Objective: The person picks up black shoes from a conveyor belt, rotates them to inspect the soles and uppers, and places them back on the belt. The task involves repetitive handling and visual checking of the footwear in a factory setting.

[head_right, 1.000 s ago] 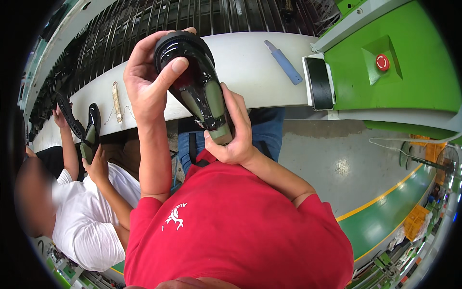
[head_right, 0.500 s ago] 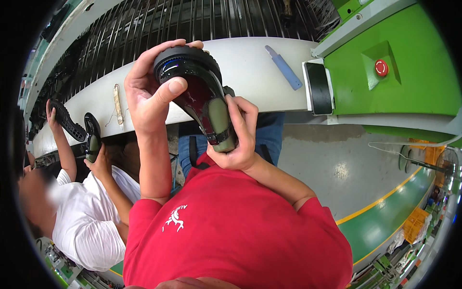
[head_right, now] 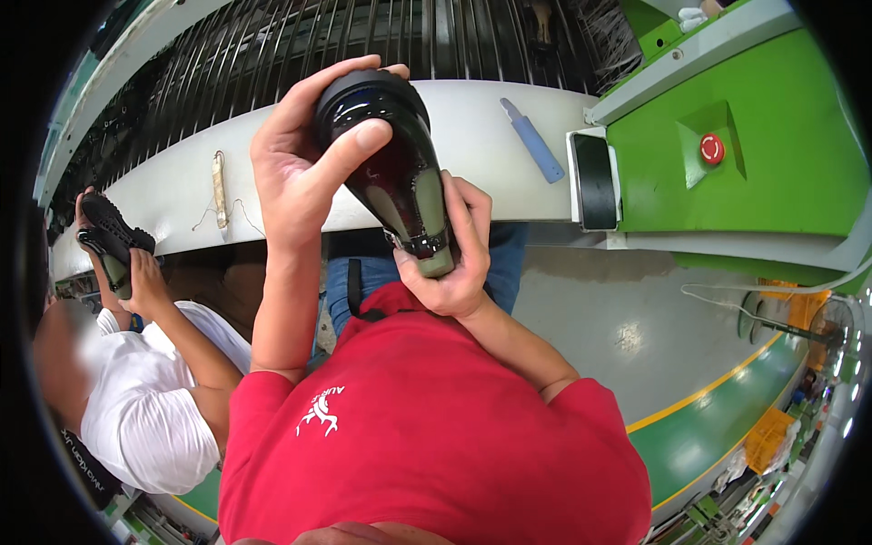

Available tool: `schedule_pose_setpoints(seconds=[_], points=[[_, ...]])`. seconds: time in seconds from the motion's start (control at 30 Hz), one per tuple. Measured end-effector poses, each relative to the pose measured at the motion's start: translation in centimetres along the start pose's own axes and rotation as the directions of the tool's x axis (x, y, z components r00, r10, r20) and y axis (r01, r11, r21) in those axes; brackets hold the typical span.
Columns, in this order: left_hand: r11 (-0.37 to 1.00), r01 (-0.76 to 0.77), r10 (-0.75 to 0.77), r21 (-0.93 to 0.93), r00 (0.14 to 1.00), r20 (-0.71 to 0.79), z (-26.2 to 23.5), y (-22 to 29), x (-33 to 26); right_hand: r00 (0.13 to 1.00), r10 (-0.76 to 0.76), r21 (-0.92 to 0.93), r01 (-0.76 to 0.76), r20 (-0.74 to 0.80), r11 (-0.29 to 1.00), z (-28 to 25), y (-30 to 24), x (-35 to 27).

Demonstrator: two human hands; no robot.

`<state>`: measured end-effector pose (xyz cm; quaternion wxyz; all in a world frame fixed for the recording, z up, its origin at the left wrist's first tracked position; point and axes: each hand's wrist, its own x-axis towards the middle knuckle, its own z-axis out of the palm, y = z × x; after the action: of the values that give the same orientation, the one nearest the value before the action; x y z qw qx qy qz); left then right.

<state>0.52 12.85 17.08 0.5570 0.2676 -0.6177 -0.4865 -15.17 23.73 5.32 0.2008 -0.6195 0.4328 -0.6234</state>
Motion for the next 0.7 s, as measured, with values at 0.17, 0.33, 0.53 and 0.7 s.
schedule_pose_setpoints(seconds=[0.17,0.33,0.53,0.7], points=[[1.0,-0.026,0.026,-0.018,1.0,0.003,-0.2,-1.6,-0.8,0.992,0.129,0.154,-0.128,0.006,0.98,-1.9,0.5,1.3],[0.997,0.079,-0.079,-0.014,0.997,0.023,-0.5,-3.4,-2.6,0.885,0.466,0.599,-0.374,0.002,0.708,-3.4,0.9,1.8],[0.99,0.069,-0.069,0.121,0.998,0.0,0.2,-3.9,-2.7,0.822,0.564,0.73,-0.432,0.077,0.53,-4.4,2.3,1.3],[0.99,0.058,-0.054,0.127,0.998,-0.038,0.0,-4.0,-2.2,0.822,0.561,0.733,-0.442,0.099,0.517,-4.3,2.3,1.1]])
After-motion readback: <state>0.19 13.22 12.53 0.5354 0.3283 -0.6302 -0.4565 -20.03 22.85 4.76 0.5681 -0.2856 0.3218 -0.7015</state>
